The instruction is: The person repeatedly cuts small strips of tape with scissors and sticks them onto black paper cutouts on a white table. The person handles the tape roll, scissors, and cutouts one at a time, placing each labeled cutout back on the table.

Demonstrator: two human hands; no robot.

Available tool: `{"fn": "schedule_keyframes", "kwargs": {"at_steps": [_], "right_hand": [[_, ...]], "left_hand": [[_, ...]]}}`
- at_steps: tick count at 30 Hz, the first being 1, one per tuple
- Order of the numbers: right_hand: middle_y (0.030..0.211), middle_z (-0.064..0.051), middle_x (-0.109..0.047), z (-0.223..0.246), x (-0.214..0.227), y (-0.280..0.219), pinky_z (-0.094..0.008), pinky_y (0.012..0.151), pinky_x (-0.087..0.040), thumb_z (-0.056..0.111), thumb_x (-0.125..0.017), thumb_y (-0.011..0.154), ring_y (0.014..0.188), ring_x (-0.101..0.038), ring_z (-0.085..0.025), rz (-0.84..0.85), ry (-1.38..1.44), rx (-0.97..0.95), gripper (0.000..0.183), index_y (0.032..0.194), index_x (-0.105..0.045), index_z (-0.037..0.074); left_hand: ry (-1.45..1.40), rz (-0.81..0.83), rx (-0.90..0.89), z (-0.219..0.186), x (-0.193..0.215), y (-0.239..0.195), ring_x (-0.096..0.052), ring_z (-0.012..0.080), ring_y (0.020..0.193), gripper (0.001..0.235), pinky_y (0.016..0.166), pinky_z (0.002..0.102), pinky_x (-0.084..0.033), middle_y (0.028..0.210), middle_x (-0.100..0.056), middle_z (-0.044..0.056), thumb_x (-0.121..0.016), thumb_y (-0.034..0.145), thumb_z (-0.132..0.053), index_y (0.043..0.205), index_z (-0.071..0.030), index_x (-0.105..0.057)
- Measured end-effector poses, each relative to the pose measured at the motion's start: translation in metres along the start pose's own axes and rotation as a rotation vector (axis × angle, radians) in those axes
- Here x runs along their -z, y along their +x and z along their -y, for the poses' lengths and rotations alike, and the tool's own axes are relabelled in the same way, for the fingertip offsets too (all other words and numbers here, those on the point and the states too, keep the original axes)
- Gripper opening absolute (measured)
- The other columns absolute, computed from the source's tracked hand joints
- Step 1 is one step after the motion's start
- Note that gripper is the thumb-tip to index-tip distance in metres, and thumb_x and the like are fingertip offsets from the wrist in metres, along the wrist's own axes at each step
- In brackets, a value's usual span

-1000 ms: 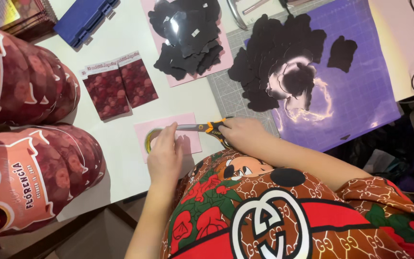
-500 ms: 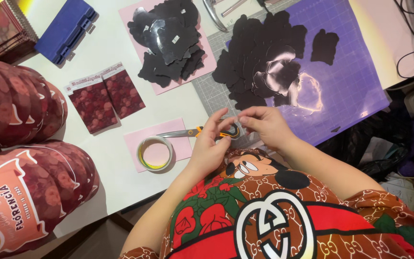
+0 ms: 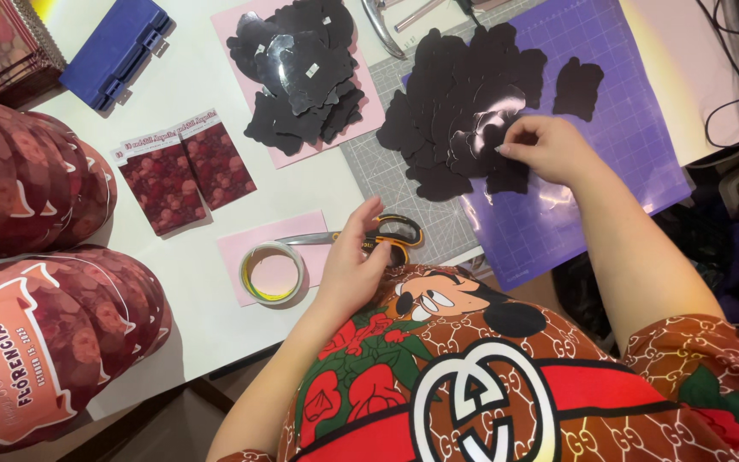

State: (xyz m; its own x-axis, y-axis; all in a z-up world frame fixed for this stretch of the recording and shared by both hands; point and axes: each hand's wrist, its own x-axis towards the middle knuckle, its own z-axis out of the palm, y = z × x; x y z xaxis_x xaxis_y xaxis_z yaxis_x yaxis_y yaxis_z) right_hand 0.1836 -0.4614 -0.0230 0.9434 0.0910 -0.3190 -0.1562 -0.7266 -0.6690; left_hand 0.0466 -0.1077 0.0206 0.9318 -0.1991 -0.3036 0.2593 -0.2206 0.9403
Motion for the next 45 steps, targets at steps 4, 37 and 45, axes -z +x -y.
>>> {"fn": "schedule_keyframes", "kwargs": {"at_steps": [4,37,45], "right_hand": [[0.086,-0.006,-0.073,0.007,0.004,0.014,-0.039,0.083,-0.051,0.021,-0.08,0.089,0.089,-0.069,-0.026,0.092,-0.149,-0.052,0.012,0.1,-0.077,0.016],[0.086,-0.004,-0.071,0.087,-0.056,0.039,-0.033,0.078,-0.053,0.022,-0.087,0.083,0.084,-0.068,-0.021,-0.15,0.105,-0.026,0.028,0.106,-0.075,0.015],[0.11,-0.002,-0.077,0.199,-0.122,0.097,-0.025,0.09,-0.057,0.023,-0.071,0.087,0.1,-0.07,-0.011,-0.056,0.52,-0.076,0.03,0.113,-0.076,0.011]], "left_hand": [[0.03,-0.044,0.037,0.017,0.005,-0.007,-0.059,0.0369,0.132,0.066,0.112,0.049,-0.044,0.148,-0.059,0.015,-0.062,0.091,-0.01,0.154,-0.012,-0.044],[-0.081,-0.204,0.083,0.038,0.025,-0.026,-0.062,0.0309,0.127,0.06,0.108,0.043,-0.045,0.143,-0.063,0.013,-0.065,0.092,-0.011,0.15,-0.012,-0.05],[-0.84,-0.237,0.17,0.037,0.03,-0.013,-0.067,0.0238,0.11,0.065,0.099,0.033,-0.052,0.139,-0.064,0.021,-0.06,0.086,0.009,0.149,-0.008,-0.048]]}}
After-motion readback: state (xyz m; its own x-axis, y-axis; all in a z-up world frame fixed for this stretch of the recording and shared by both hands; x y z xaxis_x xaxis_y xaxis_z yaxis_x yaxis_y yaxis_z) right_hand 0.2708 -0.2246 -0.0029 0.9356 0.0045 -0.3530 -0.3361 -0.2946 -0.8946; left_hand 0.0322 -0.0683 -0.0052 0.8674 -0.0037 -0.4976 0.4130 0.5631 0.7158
